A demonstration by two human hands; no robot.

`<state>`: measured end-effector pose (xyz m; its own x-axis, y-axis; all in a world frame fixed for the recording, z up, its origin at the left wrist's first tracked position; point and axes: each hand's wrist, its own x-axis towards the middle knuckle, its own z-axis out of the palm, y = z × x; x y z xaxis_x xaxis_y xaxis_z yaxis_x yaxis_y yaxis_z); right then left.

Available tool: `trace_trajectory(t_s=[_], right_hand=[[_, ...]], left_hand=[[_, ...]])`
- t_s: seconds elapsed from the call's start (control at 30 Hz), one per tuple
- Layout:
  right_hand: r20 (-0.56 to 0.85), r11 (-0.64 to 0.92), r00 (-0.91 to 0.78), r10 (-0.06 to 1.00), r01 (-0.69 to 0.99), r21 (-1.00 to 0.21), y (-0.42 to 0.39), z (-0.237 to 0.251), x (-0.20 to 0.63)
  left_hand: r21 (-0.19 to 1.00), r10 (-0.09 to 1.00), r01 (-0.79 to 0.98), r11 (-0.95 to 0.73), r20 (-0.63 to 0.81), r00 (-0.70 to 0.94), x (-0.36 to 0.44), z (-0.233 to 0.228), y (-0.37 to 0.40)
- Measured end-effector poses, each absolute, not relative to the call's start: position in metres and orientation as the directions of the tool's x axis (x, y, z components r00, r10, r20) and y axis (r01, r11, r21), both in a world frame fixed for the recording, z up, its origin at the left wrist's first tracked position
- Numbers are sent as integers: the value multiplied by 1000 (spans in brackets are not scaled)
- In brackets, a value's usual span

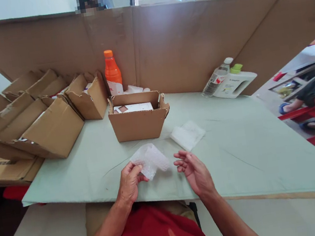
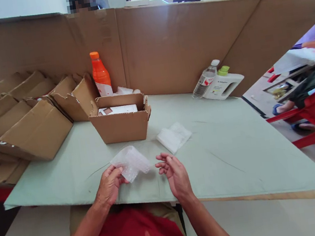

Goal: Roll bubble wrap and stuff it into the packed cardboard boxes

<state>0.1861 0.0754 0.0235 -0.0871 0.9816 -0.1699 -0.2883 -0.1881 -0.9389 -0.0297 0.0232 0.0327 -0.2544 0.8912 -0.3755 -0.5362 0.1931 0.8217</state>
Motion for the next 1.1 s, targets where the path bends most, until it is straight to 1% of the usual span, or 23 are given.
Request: trace_trajectory(t_s=[0.03,0.07,0.1,0.13,0.17,0.23,0.27,0.3,0.33,0.43,0.5,0.53,0.6,0.73,0.9,0.97,1.1], right_hand=[[-87,-96,-52,995,-214,-972,67,27,189],[3,-5,-59,998,-129,-992,57,31,189],[93,89,-113,989,-45,-995,48,35,188],[176,185,-211,962,28,-982,40,38,185],[241,283,-335,911,83,-955,34,40,180],[302,460,-563,769,158,-874,32,39,168],[304,526,-623,721,206,-825,35,36,163],[294,573,-645,705,275,-772,42,32,160],[277,598,-639,718,362,-715,50,27,159],[232,575,-551,802,605,-550,77,10,168],[221,566,-533,817,669,-481,88,2,178],[221,569,-534,816,677,-466,91,-1,182],[225,568,-530,818,678,-467,93,-3,188],[221,510,-467,856,697,-504,107,-4,190],[209,460,-412,887,746,-482,142,3,196],[261,471,-392,882,740,-481,152,6,201],[426,501,-305,852,710,-494,168,11,222]], left_hand=[[818,889,-540,200,-383,-251,-29,31,21],[814,887,-542,208,-390,-246,-28,30,18],[812,886,-542,218,-398,-238,-27,28,16],[810,886,-540,228,-403,-230,-26,27,14],[810,887,-536,238,-406,-221,-25,27,11],[812,889,-526,252,-409,-205,-24,26,7],[814,889,-520,259,-411,-201,-24,25,5],[815,887,-515,265,-416,-200,-25,25,3],[815,883,-511,273,-423,-203,-25,25,2],[809,857,-505,301,-461,-229,-27,23,-2],[803,841,-499,327,-488,-233,-28,22,-5],[798,836,-493,345,-500,-225,-27,22,-7],[783,826,-485,390,-530,-192,-27,21,-11],[721,788,-503,476,-604,-120,-27,20,-19],[697,777,-511,503,-623,-84,-16,19,-16],[679,768,-529,509,-636,-76,-7,19,-11],[624,740,-557,548,-672,-25,6,18,0]])
